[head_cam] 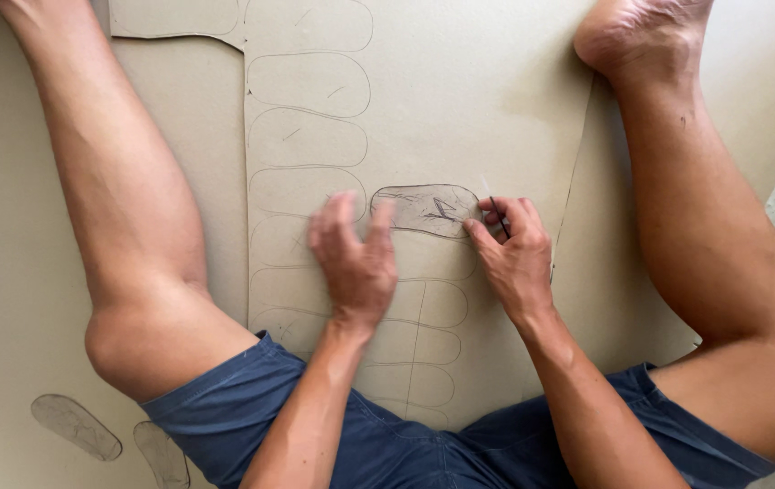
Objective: The person sits on the floor with large cardboard sheets and traces around a cut sandal-sole template using a pen, drawing repeated sole outlines on the cardboard. They reposition the template and the cardboard between tracings, producing a grid of sole pattern outlines.
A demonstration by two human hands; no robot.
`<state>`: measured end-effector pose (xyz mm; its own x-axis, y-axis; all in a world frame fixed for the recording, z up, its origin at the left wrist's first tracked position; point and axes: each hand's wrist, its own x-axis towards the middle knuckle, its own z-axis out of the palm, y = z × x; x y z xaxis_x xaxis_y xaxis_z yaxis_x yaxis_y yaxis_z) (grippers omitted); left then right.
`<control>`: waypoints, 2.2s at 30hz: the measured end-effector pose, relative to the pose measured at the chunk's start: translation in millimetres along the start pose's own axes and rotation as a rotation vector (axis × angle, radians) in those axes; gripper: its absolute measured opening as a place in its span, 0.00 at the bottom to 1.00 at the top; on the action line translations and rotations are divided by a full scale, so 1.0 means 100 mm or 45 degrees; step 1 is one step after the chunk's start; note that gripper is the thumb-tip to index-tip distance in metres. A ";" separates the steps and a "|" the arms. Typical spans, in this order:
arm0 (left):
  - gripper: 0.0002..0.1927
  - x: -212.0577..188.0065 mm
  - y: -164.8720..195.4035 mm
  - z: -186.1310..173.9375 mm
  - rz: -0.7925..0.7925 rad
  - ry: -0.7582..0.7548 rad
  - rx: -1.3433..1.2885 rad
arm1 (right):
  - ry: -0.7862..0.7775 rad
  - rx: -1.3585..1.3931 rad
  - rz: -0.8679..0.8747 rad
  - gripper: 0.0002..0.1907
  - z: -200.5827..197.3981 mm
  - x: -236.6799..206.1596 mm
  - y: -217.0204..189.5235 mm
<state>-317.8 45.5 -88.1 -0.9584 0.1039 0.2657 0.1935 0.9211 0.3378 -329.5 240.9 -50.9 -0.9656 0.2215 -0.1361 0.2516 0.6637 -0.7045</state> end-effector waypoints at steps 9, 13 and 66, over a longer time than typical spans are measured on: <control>0.32 0.00 0.46 -0.19 0.262 -0.440 -0.181 | -0.207 -0.299 -0.218 0.12 -0.32 0.39 -0.06; 0.31 0.07 0.45 -0.27 0.270 -0.476 -0.134 | -0.376 -0.003 0.020 0.16 -0.37 0.75 -0.34; 0.10 1.19 0.58 -0.36 0.042 -1.458 -0.382 | -0.351 -0.248 -0.640 0.26 0.65 -0.60 -0.43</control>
<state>-412.8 97.2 -4.5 -0.5521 0.5423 -0.6333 0.1171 0.8025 0.5850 -286.5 152.3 -57.3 -0.9441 -0.3293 -0.0131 -0.2579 0.7631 -0.5925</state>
